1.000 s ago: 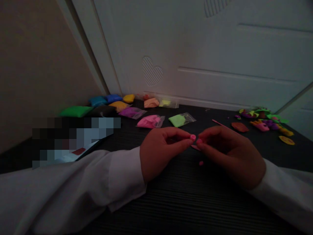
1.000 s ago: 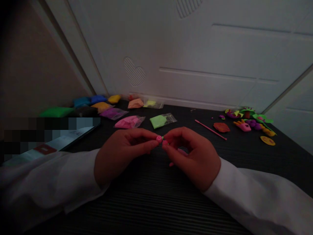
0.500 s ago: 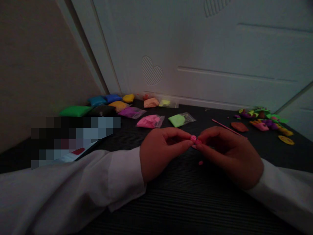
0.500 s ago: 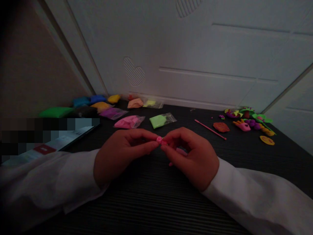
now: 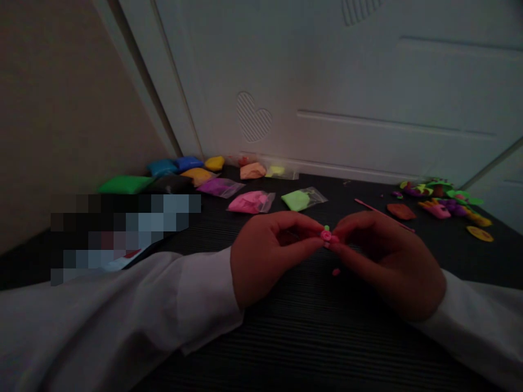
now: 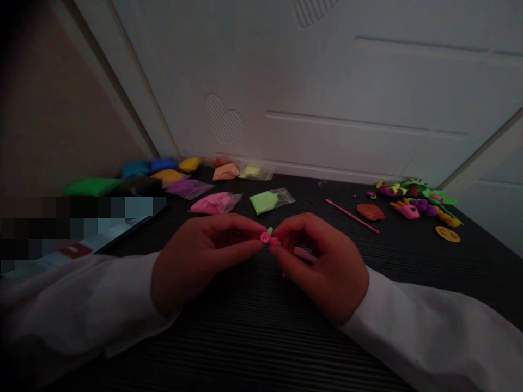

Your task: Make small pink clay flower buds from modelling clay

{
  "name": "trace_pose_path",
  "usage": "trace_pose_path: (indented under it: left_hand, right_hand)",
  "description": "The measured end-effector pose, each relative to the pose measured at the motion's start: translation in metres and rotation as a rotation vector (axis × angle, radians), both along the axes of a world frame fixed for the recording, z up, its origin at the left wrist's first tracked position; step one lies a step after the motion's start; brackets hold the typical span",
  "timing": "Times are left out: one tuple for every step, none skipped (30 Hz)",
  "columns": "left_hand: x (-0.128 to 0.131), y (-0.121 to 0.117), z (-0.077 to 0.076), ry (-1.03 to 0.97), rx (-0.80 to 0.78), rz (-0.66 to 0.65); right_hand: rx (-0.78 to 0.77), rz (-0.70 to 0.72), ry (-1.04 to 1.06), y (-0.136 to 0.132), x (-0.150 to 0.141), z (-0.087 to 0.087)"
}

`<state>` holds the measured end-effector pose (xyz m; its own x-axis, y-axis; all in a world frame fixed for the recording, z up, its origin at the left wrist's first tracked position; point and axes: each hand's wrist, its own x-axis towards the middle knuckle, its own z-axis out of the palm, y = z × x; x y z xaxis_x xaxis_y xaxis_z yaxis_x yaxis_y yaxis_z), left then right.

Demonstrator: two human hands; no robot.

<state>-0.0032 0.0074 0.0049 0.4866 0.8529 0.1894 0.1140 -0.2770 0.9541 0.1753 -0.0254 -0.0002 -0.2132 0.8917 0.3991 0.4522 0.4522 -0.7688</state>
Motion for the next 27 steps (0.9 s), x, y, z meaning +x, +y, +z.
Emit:
trace_pose_path:
  left_hand:
    - [0.0, 0.0, 0.0, -0.022, 0.001, -0.007]
    - [0.0, 0.0, 0.0, -0.042, 0.004, -0.011]
    - [0.0, 0.0, 0.0, -0.054, 0.011, -0.014]
    - [0.0, -0.001, 0.0, -0.063, 0.016, -0.016]
    - [0.0, -0.001, 0.0, -0.067, 0.022, -0.018]
    - [0.001, 0.0, 0.0, -0.066, 0.029, -0.018]
    - [0.001, 0.0, 0.0, -0.061, 0.038, -0.017]
    - [0.001, 0.0, 0.0, -0.051, 0.046, -0.015]
    - [0.001, 0.0, -0.001, -0.038, 0.057, -0.014]
    - [0.001, 0.001, -0.001, -0.016, 0.072, -0.013]
    - [0.001, 0.001, -0.002, 0.015, 0.09, -0.012]
    - [0.001, 0.002, -0.002, 0.059, 0.123, -0.01]
    - [0.0, 0.003, -0.003, 0.111, 0.163, -0.008]
    - [0.0, 0.005, -0.003, 0.167, 0.212, 0.001]
    - [-0.001, 0.006, -0.003, 0.238, 0.289, 0.008]
    - [-0.001, 0.008, -0.003, 0.281, 0.326, 0.019]
    - [-0.002, 0.01, -0.004, 0.308, 0.351, 0.028]
    - [-0.002, 0.012, -0.004, 0.338, 0.386, 0.041]
    - [-0.001, 0.014, -0.004, 0.356, 0.416, 0.045]
    - [-0.001, 0.016, -0.004, 0.374, 0.447, 0.045]
    - [0.0, 0.018, -0.004, 0.391, 0.478, 0.04]
    - [0.0, 0.019, -0.005, 0.407, 0.507, 0.034]
    - [0.001, 0.02, -0.005, 0.422, 0.533, 0.029]
    - [0.002, 0.021, -0.005, 0.436, 0.559, 0.028]
    - [0.003, 0.023, -0.005, 0.45, 0.583, 0.031]
    - [0.004, 0.024, -0.005, 0.462, 0.608, 0.037]
    - [0.005, 0.026, -0.005, 0.472, 0.633, 0.045]
  right_hand:
    - [0.022, 0.002, -0.004, 0.0, 0.0, -0.001]
    - [0.045, 0.005, -0.009, 0.0, 0.001, -0.002]
    - [0.065, 0.006, -0.012, 0.0, 0.001, -0.002]
    - [0.084, 0.007, -0.019, 0.0, 0.002, -0.003]
    - [0.098, 0.006, -0.027, 0.0, 0.003, -0.004]
    - [0.106, 0.005, -0.037, 0.0, 0.003, -0.005]
    - [0.115, 0.003, -0.052, 0.0, 0.004, -0.006]
    - [0.126, 0.002, -0.069, 0.0, 0.004, -0.006]
    - [0.137, 0.0, -0.088, 0.0, 0.004, -0.007]
    - [0.147, 0.0, -0.109, 0.0, 0.004, -0.007]
    - [0.157, 0.0, -0.131, 0.0, 0.004, -0.006]
    - [0.169, 0.001, -0.159, 0.0, 0.004, -0.006]
    - [0.182, -0.001, -0.19, 0.0, 0.004, -0.005]
    - [0.198, -0.005, -0.226, 0.0, 0.004, -0.003]
    - [0.213, -0.011, -0.268, 0.002, 0.005, -0.002]
    - [0.229, -0.018, -0.316, 0.003, 0.006, 0.0]
    - [0.247, -0.026, -0.366, 0.006, 0.008, 0.001]
    - [0.262, -0.031, -0.422, 0.009, 0.011, 0.002]
    - [0.277, -0.035, -0.478, 0.013, 0.014, 0.002]
    - [0.296, -0.039, -0.53, 0.018, 0.018, 0.001]
    - [0.303, -0.037, -0.584, 0.022, 0.022, 0.0]
    - [0.311, -0.042, -0.628, 0.027, 0.025, -0.002]
    - [0.314, -0.049, -0.667, 0.031, 0.028, -0.004]
    - [0.323, -0.056, -0.699, 0.034, 0.031, -0.005]
    - [0.326, -0.06, -0.727, 0.037, 0.033, -0.007]
    - [0.329, -0.063, -0.75, 0.039, 0.034, -0.008]
    - [0.329, -0.065, -0.768, 0.041, 0.035, -0.009]
